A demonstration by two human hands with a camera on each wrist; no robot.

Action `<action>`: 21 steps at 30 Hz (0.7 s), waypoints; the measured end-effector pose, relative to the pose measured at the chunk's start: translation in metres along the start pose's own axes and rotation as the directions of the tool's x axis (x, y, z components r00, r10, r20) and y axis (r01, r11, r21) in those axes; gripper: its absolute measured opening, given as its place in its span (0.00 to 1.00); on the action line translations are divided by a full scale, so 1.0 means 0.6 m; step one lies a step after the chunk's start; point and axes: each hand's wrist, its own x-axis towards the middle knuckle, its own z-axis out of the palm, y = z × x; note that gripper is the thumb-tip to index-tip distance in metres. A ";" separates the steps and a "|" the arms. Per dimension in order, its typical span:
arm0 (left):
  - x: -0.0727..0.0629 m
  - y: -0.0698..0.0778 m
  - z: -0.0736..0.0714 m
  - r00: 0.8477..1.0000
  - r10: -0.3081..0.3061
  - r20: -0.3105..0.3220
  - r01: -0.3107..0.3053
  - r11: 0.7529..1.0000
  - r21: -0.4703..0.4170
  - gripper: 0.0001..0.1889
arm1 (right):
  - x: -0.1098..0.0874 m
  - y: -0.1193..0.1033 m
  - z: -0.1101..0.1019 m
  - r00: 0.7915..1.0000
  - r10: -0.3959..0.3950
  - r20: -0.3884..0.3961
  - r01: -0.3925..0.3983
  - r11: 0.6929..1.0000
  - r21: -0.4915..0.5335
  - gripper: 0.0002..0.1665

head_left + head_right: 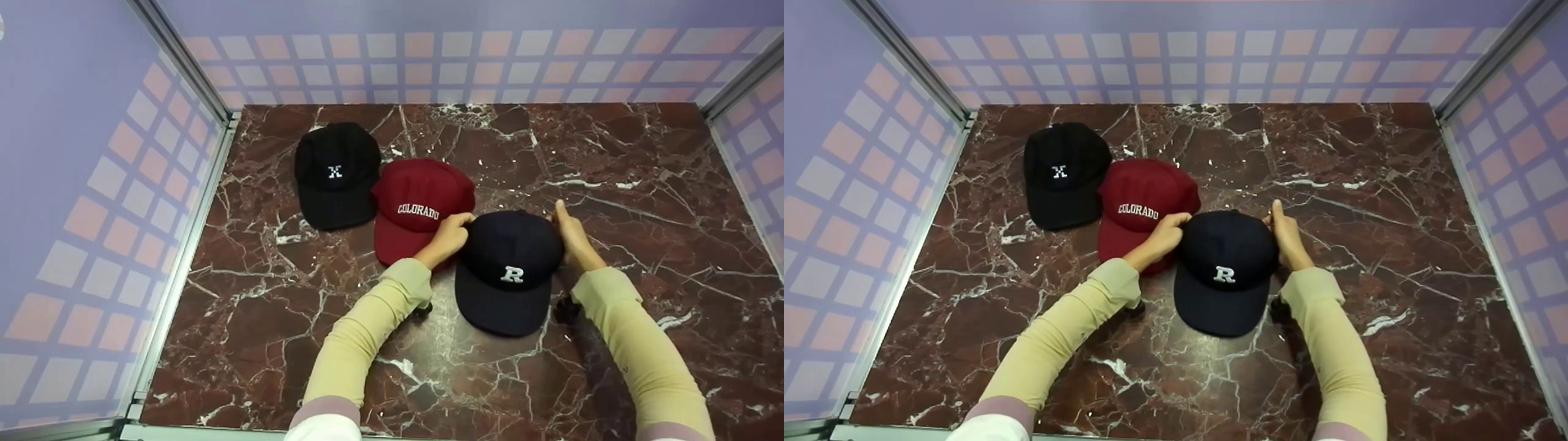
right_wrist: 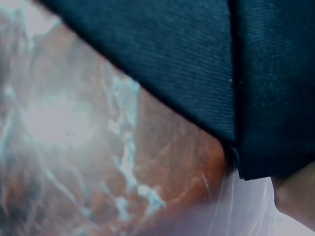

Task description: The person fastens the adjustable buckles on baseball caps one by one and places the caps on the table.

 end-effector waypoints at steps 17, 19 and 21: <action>-0.006 0.027 -0.073 0.989 0.088 0.122 -0.100 0.990 0.101 0.20 | -0.001 -0.072 -0.036 0.957 -0.130 0.257 0.080 0.977 0.196 0.32; -0.004 0.032 -0.091 0.989 0.093 0.114 -0.110 0.982 0.152 0.20 | 0.002 -0.082 -0.041 0.956 -0.163 0.243 0.129 0.980 0.148 0.32; -0.002 0.035 -0.109 0.991 0.100 0.089 -0.116 0.971 0.209 0.19 | 0.001 -0.095 -0.044 0.952 -0.206 0.226 0.184 0.976 0.112 0.31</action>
